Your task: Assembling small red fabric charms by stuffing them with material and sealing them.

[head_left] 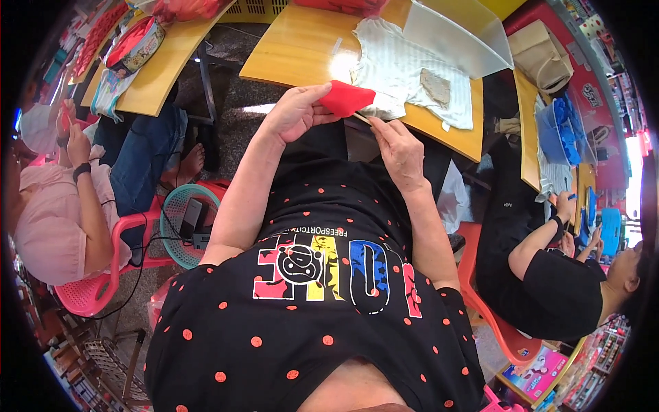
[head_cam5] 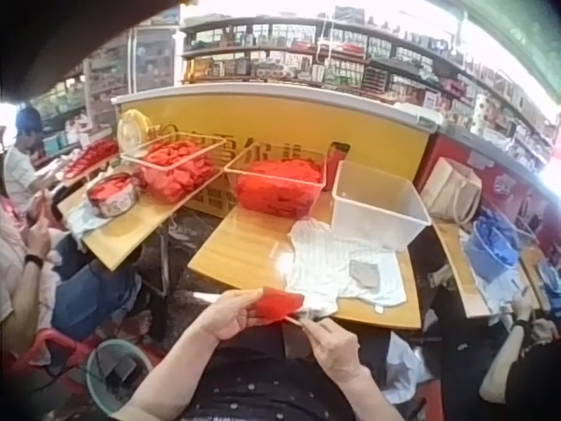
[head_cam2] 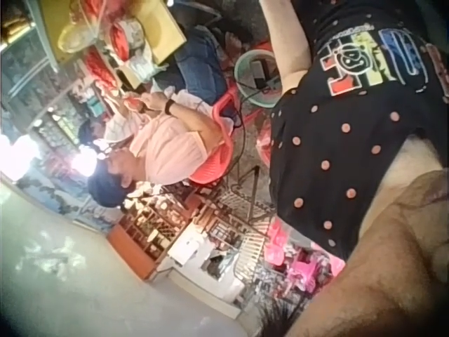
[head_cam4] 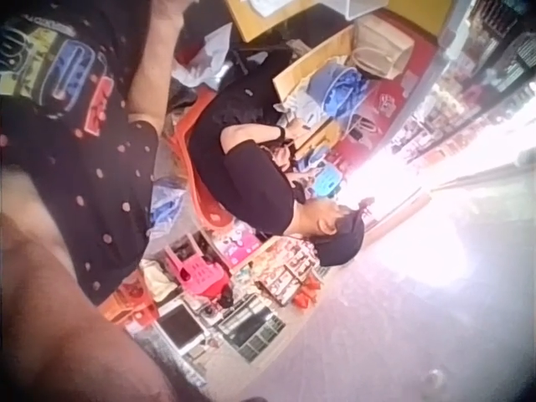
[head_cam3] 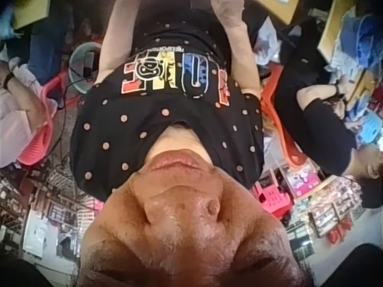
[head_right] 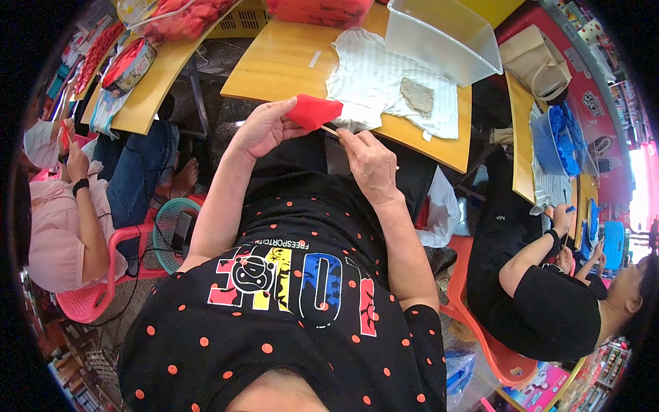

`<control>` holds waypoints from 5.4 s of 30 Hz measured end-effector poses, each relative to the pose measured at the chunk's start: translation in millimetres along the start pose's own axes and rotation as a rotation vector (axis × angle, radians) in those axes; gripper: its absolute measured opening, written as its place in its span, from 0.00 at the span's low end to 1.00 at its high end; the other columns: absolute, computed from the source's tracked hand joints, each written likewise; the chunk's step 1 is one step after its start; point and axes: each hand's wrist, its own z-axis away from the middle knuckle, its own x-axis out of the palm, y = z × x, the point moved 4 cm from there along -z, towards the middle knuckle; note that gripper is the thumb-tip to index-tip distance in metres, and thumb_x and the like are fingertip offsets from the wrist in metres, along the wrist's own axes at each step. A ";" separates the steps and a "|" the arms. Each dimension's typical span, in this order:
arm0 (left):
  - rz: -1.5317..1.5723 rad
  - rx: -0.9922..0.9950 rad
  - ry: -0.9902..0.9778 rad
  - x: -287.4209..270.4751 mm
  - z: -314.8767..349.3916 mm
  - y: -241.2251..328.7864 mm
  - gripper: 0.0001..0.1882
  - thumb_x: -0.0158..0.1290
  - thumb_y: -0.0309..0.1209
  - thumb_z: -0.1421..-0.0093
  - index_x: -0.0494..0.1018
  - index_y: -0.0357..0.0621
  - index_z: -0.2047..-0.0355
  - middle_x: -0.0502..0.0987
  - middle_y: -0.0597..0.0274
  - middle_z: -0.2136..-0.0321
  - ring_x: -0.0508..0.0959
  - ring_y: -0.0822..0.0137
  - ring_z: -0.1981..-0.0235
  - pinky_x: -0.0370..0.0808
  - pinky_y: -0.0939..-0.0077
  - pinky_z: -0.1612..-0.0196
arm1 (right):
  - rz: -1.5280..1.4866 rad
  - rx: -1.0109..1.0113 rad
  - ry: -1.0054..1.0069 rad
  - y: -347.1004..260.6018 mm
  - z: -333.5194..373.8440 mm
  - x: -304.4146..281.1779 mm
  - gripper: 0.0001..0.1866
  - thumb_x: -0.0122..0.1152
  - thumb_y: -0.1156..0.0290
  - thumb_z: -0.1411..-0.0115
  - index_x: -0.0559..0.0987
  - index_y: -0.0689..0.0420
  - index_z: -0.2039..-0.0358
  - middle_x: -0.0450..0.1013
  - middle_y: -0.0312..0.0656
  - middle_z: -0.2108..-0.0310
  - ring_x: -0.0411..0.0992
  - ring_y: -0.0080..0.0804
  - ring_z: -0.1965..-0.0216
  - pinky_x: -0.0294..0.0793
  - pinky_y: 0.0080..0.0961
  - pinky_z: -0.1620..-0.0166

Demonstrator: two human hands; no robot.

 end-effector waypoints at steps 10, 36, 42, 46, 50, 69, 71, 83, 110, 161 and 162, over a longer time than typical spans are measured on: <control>0.109 0.041 0.007 7.0 -2.7 -10.7 0.17 0.46 0.35 0.35 0.68 0.35 0.51 0.76 0.54 0.57 0.77 0.64 0.57 0.75 0.65 0.52 | -0.902 0.689 -0.212 17.5 16.2 37.6 0.11 0.54 0.69 0.38 0.78 0.61 0.59 0.65 0.27 0.81 0.60 0.12 0.81 0.57 0.12 0.79; 0.028 0.090 0.147 -8.7 -1.1 -3.0 0.15 0.54 0.33 0.40 0.74 0.35 0.57 0.78 0.58 0.64 0.79 0.70 0.66 0.76 0.76 0.63 | -1.139 0.842 -0.363 15.9 18.5 44.7 0.12 0.54 0.66 0.37 0.79 0.57 0.59 0.63 0.25 0.82 0.53 0.09 0.84 0.49 0.10 0.82; -0.011 0.067 0.153 -3.7 -1.4 -6.2 0.15 0.54 0.33 0.40 0.74 0.35 0.56 0.78 0.59 0.65 0.78 0.71 0.67 0.76 0.77 0.64 | -1.215 0.865 -0.245 6.7 17.7 49.0 0.12 0.53 0.67 0.37 0.79 0.59 0.59 0.63 0.25 0.82 0.53 0.09 0.84 0.48 0.09 0.82; 0.014 0.099 0.161 -5.5 -1.9 -2.1 0.15 0.53 0.33 0.39 0.74 0.36 0.57 0.78 0.60 0.66 0.78 0.72 0.68 0.76 0.78 0.65 | -1.333 0.909 -0.258 2.7 18.8 54.3 0.12 0.53 0.66 0.37 0.78 0.58 0.58 0.62 0.25 0.82 0.53 0.09 0.85 0.47 0.09 0.82; -0.025 0.105 0.186 -8.9 -2.5 -3.8 0.14 0.52 0.33 0.39 0.75 0.35 0.57 0.79 0.60 0.67 0.79 0.72 0.68 0.76 0.79 0.65 | -1.201 0.858 -0.326 6.3 19.4 54.0 0.13 0.54 0.64 0.37 0.78 0.57 0.57 0.63 0.25 0.81 0.52 0.09 0.85 0.47 0.08 0.83; -0.266 0.135 0.234 -27.3 0.4 11.1 0.12 0.57 0.32 0.42 0.78 0.39 0.61 0.77 0.70 0.71 0.68 0.83 0.75 0.62 0.91 0.74 | -0.843 0.627 -0.195 19.3 18.0 51.4 0.11 0.55 0.67 0.39 0.80 0.57 0.59 0.65 0.26 0.83 0.57 0.10 0.82 0.54 0.11 0.79; -0.214 0.099 0.257 -28.6 -1.1 7.6 0.11 0.57 0.31 0.43 0.78 0.38 0.61 0.77 0.68 0.70 0.70 0.82 0.75 0.64 0.91 0.74 | -0.833 0.607 -0.181 18.8 17.9 51.0 0.11 0.55 0.67 0.39 0.80 0.57 0.60 0.65 0.26 0.83 0.58 0.10 0.82 0.55 0.11 0.79; 0.063 0.107 0.178 -28.3 -6.7 0.1 0.09 0.53 0.26 0.40 0.74 0.32 0.62 0.77 0.56 0.64 0.78 0.73 0.65 0.78 0.82 0.61 | -1.392 0.976 -0.323 7.0 20.5 63.6 0.11 0.54 0.68 0.37 0.78 0.60 0.59 0.65 0.27 0.81 0.53 0.10 0.85 0.48 0.10 0.82; 0.350 0.169 0.207 -24.6 -11.5 -8.8 0.11 0.52 0.29 0.39 0.72 0.36 0.59 0.78 0.59 0.62 0.78 0.67 0.61 0.78 0.72 0.55 | -1.351 0.987 -0.217 1.3 23.9 73.8 0.14 0.53 0.59 0.37 0.76 0.57 0.71 0.58 0.25 0.85 0.50 0.10 0.87 0.46 0.11 0.84; 0.043 -0.005 0.169 -8.5 -3.7 -20.5 0.12 0.57 0.29 0.44 0.75 0.35 0.61 0.79 0.57 0.66 0.79 0.68 0.66 0.78 0.78 0.62 | -0.859 0.691 -0.265 27.3 20.6 64.7 0.12 0.55 0.65 0.39 0.81 0.60 0.70 0.65 0.27 0.84 0.59 0.12 0.83 0.55 0.13 0.80; 0.008 -0.026 0.167 -7.6 -3.7 -22.3 0.12 0.57 0.29 0.44 0.75 0.34 0.62 0.79 0.56 0.66 0.79 0.68 0.66 0.78 0.78 0.62 | -0.859 0.692 -0.266 26.4 22.1 66.1 0.12 0.55 0.65 0.39 0.81 0.60 0.70 0.65 0.27 0.84 0.59 0.12 0.83 0.55 0.13 0.80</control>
